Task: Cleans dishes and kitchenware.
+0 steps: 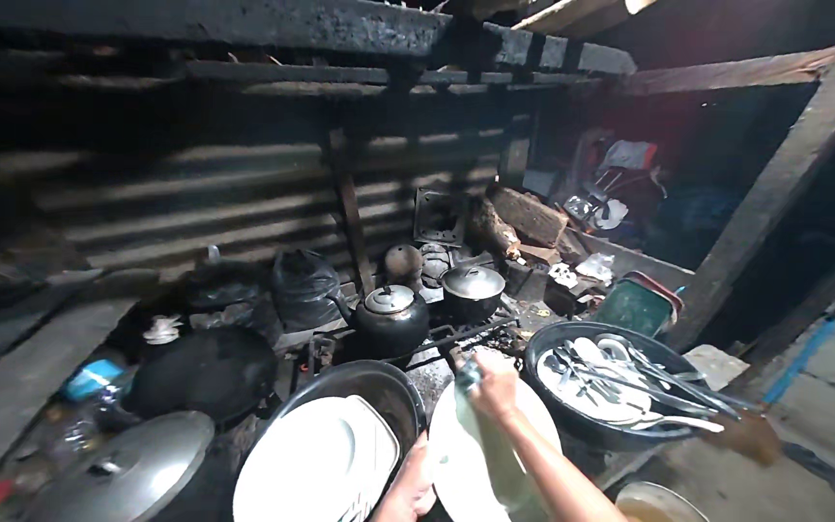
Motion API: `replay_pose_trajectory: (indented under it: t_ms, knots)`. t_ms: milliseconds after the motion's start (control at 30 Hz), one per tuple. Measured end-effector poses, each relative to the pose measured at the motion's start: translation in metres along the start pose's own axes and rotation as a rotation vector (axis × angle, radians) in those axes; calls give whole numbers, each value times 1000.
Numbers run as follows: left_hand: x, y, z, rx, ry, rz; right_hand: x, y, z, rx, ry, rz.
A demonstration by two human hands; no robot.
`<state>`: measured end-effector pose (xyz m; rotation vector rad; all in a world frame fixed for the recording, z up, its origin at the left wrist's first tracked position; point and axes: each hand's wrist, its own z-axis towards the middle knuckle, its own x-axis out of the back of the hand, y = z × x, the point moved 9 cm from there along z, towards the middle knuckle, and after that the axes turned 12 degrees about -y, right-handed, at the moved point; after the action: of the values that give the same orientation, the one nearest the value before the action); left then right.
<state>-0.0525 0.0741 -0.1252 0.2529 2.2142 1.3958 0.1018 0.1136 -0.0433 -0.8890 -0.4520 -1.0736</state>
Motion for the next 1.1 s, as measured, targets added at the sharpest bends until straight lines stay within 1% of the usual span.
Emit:
replay_pose_trajectory:
  t_ms: [33, 67, 100, 133, 167, 200, 233, 267, 300, 333, 367, 400, 467, 500, 533, 567, 633, 700, 733, 767, 833, 900, 933, 967, 1000, 1033, 1067, 1100]
  knots:
    - [2, 4, 4, 28, -58, 115, -4, -28, -7, 202, 29, 22]
    - [6, 6, 8, 45, -67, 230, -9, -52, -16, 367, 52, 50]
    - [10, 7, 10, 49, -63, 307, -11, -65, -23, 472, 103, 64]
    - [10, 10, 11, 2, -58, 329, -12, -64, -24, 482, 147, 64]
    - [5, 15, 10, -92, -72, 305, -11, -48, -18, 392, 166, 49]
    - [1, 18, 7, -160, -80, 249, -8, -25, -9, 231, 175, 26]
    - [0, 19, 3, -203, -39, 186, -4, 2, 1, 30, 148, 7]
    - [-1, 18, -2, -215, 13, 122, 0, 25, 9, -164, 76, 10]
    - [0, 15, -6, -197, 46, 64, 0, 39, 12, -303, -17, 30]
    - [1, 10, -8, -153, 59, 25, -1, 39, 10, -350, -88, 35]
    - [2, 6, -6, -89, 46, 24, -2, 27, 8, -292, -115, 24]
    - [4, 3, -1, -23, -1, 66, -4, 6, 4, -136, -94, 18]
    - [5, -2, 6, 65, -74, 223, -16, -46, -16, 239, -40, 55]
    - [7, -2, 6, 72, -62, 288, -20, -63, -24, 375, 2, 75]
    - [7, -2, 7, 45, -37, 316, -22, -67, -26, 423, 36, 85]
    - [6, 0, 8, -13, -5, 296, -21, -56, -23, 371, 49, 91]
    - [2, 2, 6, -113, 3, 193, -21, -9, -13, 108, 56, 60]
    - [5, 2, 3, -172, 100, 136, -25, 35, -10, -116, 32, 39]
    - [7, 2, 2, -185, 149, 125, -31, 42, -13, -159, 4, 59]
    - [7, 2, 3, -198, 179, 125, -39, 37, -19, -161, -47, 115]
    - [9, 5, 9, -229, 225, 127, -58, 5, -35, -125, -278, 287]
    - [22, 12, 15, -258, 283, 112, -70, -32, -58, -14, -561, 422]
    - [32, 18, 16, -280, 312, 110, -73, -41, -67, 59, -680, 433]
    - [41, 24, 14, -305, 338, 111, -72, -42, -73, 138, -741, 406]
    - [48, 30, 10, -331, 353, 118, -70, -32, -75, 209, -735, 339]
    - [51, 34, 5, -350, 351, 120, -65, -16, -72, 247, -665, 247]
    - [50, 35, 1, -359, 337, 126, -58, 3, -64, 255, -539, 143]
    - [47, 33, -2, -351, 315, 141, -52, 19, -53, 226, -421, 58]
